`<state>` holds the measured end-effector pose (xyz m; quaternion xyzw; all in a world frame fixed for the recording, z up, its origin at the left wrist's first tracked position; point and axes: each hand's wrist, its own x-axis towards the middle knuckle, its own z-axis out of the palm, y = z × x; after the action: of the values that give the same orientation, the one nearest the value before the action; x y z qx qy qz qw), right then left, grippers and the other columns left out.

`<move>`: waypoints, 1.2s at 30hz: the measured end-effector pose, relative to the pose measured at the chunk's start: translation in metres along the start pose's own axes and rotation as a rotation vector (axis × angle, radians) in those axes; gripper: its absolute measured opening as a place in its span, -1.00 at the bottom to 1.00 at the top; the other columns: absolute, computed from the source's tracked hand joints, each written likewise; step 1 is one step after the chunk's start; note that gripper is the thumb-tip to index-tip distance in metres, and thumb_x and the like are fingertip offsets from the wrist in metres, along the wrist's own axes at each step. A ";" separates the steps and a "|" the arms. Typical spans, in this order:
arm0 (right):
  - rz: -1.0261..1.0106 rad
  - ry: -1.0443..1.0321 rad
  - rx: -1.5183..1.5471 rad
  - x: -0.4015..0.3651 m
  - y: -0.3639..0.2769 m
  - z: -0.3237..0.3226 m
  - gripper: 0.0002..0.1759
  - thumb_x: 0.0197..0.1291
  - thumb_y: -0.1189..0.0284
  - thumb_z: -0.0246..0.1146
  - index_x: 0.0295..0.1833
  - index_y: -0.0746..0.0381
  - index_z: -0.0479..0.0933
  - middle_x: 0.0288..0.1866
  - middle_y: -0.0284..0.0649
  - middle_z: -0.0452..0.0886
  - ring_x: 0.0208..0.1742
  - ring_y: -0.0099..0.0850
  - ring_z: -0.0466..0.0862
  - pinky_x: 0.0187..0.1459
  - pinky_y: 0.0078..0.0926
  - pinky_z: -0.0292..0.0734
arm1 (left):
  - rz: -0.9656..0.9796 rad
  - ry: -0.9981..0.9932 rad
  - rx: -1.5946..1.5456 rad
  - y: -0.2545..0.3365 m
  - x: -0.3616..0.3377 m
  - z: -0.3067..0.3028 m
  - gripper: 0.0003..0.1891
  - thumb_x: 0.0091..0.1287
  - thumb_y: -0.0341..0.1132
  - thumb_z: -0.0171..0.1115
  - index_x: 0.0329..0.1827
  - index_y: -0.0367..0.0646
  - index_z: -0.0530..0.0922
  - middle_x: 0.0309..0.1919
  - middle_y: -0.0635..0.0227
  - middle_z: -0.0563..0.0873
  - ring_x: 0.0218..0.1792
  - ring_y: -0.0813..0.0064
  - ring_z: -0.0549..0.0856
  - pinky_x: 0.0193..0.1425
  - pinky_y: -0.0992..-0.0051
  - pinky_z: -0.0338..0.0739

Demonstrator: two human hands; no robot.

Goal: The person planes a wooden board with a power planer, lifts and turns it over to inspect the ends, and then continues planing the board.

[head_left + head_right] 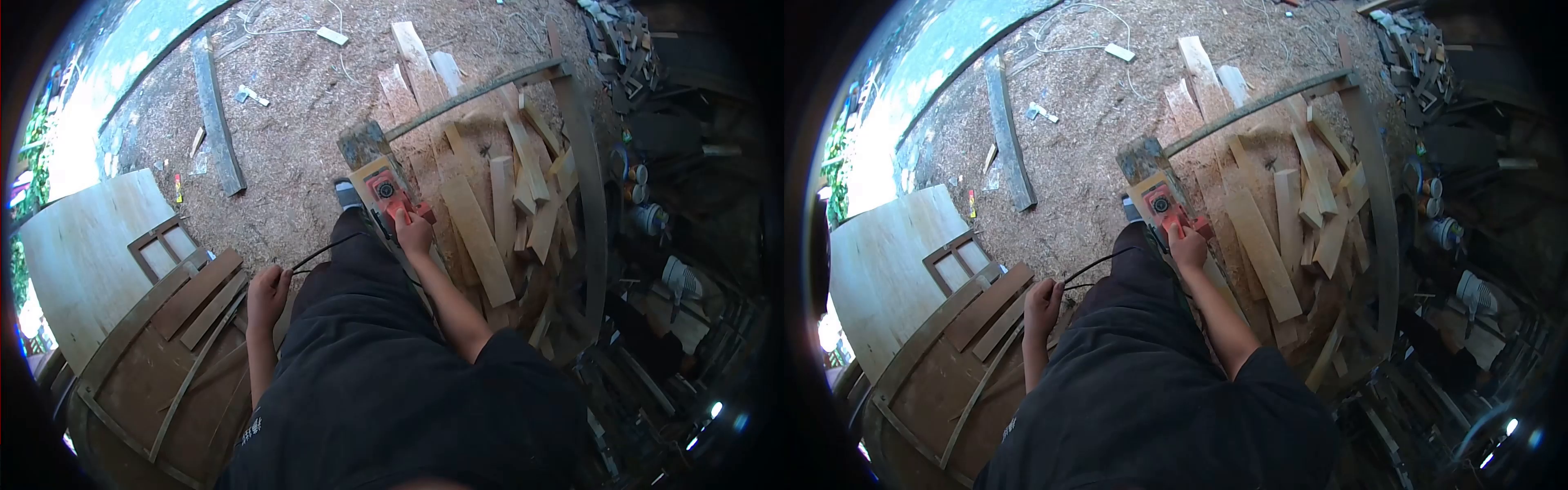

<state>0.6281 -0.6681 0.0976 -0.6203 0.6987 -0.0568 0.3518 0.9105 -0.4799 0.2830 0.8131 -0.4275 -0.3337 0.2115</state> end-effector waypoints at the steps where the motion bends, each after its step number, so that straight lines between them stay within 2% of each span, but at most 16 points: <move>1: 0.014 -0.001 -0.020 0.008 -0.010 0.001 -0.39 0.42 -0.11 0.16 -0.17 0.23 0.80 -0.27 0.16 0.76 -0.16 0.16 0.78 -0.06 0.03 0.65 | -0.003 0.015 -0.002 0.001 0.006 -0.004 -0.64 0.53 -0.25 0.33 -0.40 -0.27 0.45 -0.50 0.10 0.52 -0.37 0.02 0.56 -0.27 0.14 0.41; 6: 0.010 0.007 -0.024 0.042 -0.049 0.013 -0.37 0.41 -0.14 0.13 -0.15 0.21 0.82 -0.25 0.13 0.79 -0.13 0.19 0.77 -0.01 0.07 0.65 | -0.051 0.089 0.019 -0.001 0.011 -0.016 -0.63 0.53 -0.24 0.32 -0.40 -0.28 0.45 -0.49 0.05 0.53 -0.37 -0.01 0.57 -0.26 0.11 0.41; 9: -0.053 0.021 0.076 0.066 -0.051 0.030 -0.35 0.44 -0.12 0.12 -0.18 0.27 0.80 -0.32 0.07 0.80 -0.22 0.05 0.81 -0.06 -0.03 0.67 | -0.049 0.144 0.005 -0.004 0.000 -0.025 -0.63 0.54 -0.23 0.31 -0.39 -0.29 0.46 -0.49 0.05 0.52 -0.37 0.00 0.56 -0.26 0.11 0.40; 11: -0.056 -0.055 0.288 0.087 -0.038 0.043 -0.37 0.47 -0.07 0.13 -0.25 0.31 0.77 -0.48 -0.10 0.74 -0.39 -0.22 0.79 -0.25 -0.23 0.65 | -0.080 0.165 -0.011 -0.003 -0.012 -0.034 -0.62 0.55 -0.22 0.31 -0.39 -0.29 0.46 -0.50 0.05 0.51 -0.39 0.00 0.56 -0.26 0.12 0.40; 12: -0.040 -0.053 0.388 0.096 -0.027 0.054 -0.39 0.50 -0.02 0.15 -0.34 0.31 0.72 -0.59 -0.27 0.63 -0.59 -0.46 0.66 -0.48 -0.42 0.53 | -0.111 0.165 -0.032 -0.003 -0.018 -0.038 -0.62 0.55 -0.21 0.31 -0.39 -0.29 0.46 -0.52 0.05 0.50 -0.40 0.01 0.55 -0.27 0.12 0.39; 13: -0.061 -0.046 0.396 0.089 -0.043 0.034 -0.39 0.50 -0.02 0.15 -0.34 0.31 0.72 -0.59 -0.27 0.63 -0.59 -0.46 0.66 -0.48 -0.42 0.53 | -0.100 0.185 -0.034 -0.004 -0.025 -0.040 -0.62 0.55 -0.21 0.31 -0.39 -0.29 0.46 -0.52 0.05 0.50 -0.40 0.01 0.55 -0.27 0.12 0.39; 15: 0.053 -0.181 0.540 0.067 -0.063 -0.010 -0.41 0.52 0.00 0.15 -0.36 0.29 0.69 -0.61 -0.33 0.58 -0.71 -0.49 0.56 -0.62 -0.46 0.43 | -0.107 0.216 -0.063 -0.008 -0.040 -0.042 -0.59 0.55 -0.19 0.31 -0.39 -0.30 0.45 -0.53 0.06 0.49 -0.42 0.01 0.54 -0.29 0.12 0.38; 17: 0.024 -0.175 0.552 0.058 -0.052 -0.032 -0.42 0.53 0.00 0.14 -0.35 0.28 0.67 -0.61 -0.34 0.57 -0.74 -0.49 0.52 -0.65 -0.47 0.42 | -0.108 0.230 -0.076 -0.013 -0.055 -0.040 -0.59 0.55 -0.18 0.31 -0.39 -0.30 0.45 -0.54 0.06 0.49 -0.43 0.01 0.54 -0.30 0.13 0.38; 19: 0.089 -0.230 0.560 0.047 -0.038 -0.049 -0.39 0.49 -0.04 0.16 -0.26 0.33 0.73 -0.60 -0.27 0.61 -0.70 -0.44 0.60 -0.61 -0.42 0.48 | -0.106 0.237 -0.088 -0.021 -0.072 -0.036 -0.59 0.55 -0.16 0.31 -0.39 -0.30 0.46 -0.54 0.06 0.50 -0.44 0.01 0.53 -0.31 0.13 0.38; 20: 0.115 -0.203 0.578 0.044 -0.035 -0.050 -0.43 0.47 -0.04 0.23 -0.30 0.28 0.69 -0.61 -0.30 0.59 -0.73 -0.45 0.56 -0.65 -0.41 0.44 | -0.090 0.248 -0.066 -0.025 -0.077 -0.032 -0.59 0.55 -0.16 0.31 -0.38 -0.29 0.46 -0.54 0.06 0.50 -0.43 0.00 0.54 -0.30 0.12 0.39; 23: 0.149 -0.238 0.608 0.024 0.011 -0.070 -0.46 0.41 -0.05 0.31 -0.33 0.25 0.67 -0.60 -0.32 0.58 -0.72 -0.45 0.56 -0.66 -0.41 0.43 | -0.061 0.277 -0.045 -0.035 -0.100 -0.021 -0.59 0.55 -0.17 0.32 -0.38 -0.29 0.46 -0.53 0.05 0.51 -0.41 -0.01 0.55 -0.29 0.11 0.39; 24: 0.209 -0.241 0.646 0.005 0.019 -0.085 -0.54 0.33 0.02 0.45 -0.35 0.22 0.65 -0.58 -0.33 0.58 -0.70 -0.45 0.56 -0.66 -0.41 0.43 | -0.063 0.280 -0.037 -0.038 -0.112 -0.016 -0.60 0.54 -0.17 0.32 -0.37 -0.29 0.46 -0.53 0.04 0.50 -0.40 -0.03 0.55 -0.29 0.10 0.39; 25: 0.201 -0.227 0.646 -0.011 0.031 -0.096 -0.54 0.33 0.02 0.45 -0.35 0.22 0.65 -0.58 -0.33 0.58 -0.70 -0.45 0.56 -0.66 -0.41 0.43 | -0.050 0.282 -0.045 -0.039 -0.123 -0.013 -0.60 0.54 -0.17 0.32 -0.37 -0.29 0.46 -0.53 0.04 0.50 -0.40 -0.03 0.55 -0.29 0.10 0.39; 28: 0.290 -0.162 0.541 -0.070 0.088 -0.124 -0.77 0.29 0.30 0.51 -0.26 0.17 0.63 -0.51 -0.38 0.55 -0.63 -0.51 0.54 -0.58 -0.43 0.50 | -0.007 0.245 -0.069 -0.045 -0.168 0.003 -0.60 0.53 -0.17 0.33 -0.37 -0.29 0.45 -0.51 0.05 0.51 -0.39 -0.03 0.56 -0.27 0.09 0.40; 30: 0.384 -0.086 0.595 -0.130 0.150 -0.143 -0.80 0.29 0.33 0.48 -0.25 0.18 0.62 -0.50 -0.38 0.56 -0.62 -0.50 0.55 -0.56 -0.42 0.52 | 0.098 0.243 -0.029 -0.064 -0.214 0.028 -0.61 0.52 -0.18 0.34 -0.37 -0.29 0.46 -0.48 0.07 0.52 -0.39 -0.01 0.55 -0.26 0.11 0.41; 36: 0.622 0.085 0.822 -0.268 0.260 -0.188 -0.83 0.31 0.37 0.42 -0.28 0.18 0.60 -0.48 -0.34 0.58 -0.56 -0.45 0.58 -0.50 -0.33 0.54 | 0.249 0.126 0.017 -0.095 -0.291 0.080 -0.63 0.51 -0.21 0.35 -0.37 -0.29 0.46 -0.47 0.08 0.51 -0.34 0.03 0.55 -0.22 0.12 0.42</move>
<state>0.3029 -0.4339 0.2166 -0.1908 0.7837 -0.2444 0.5382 0.7861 -0.1895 0.2733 0.7749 -0.5138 -0.2495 0.2707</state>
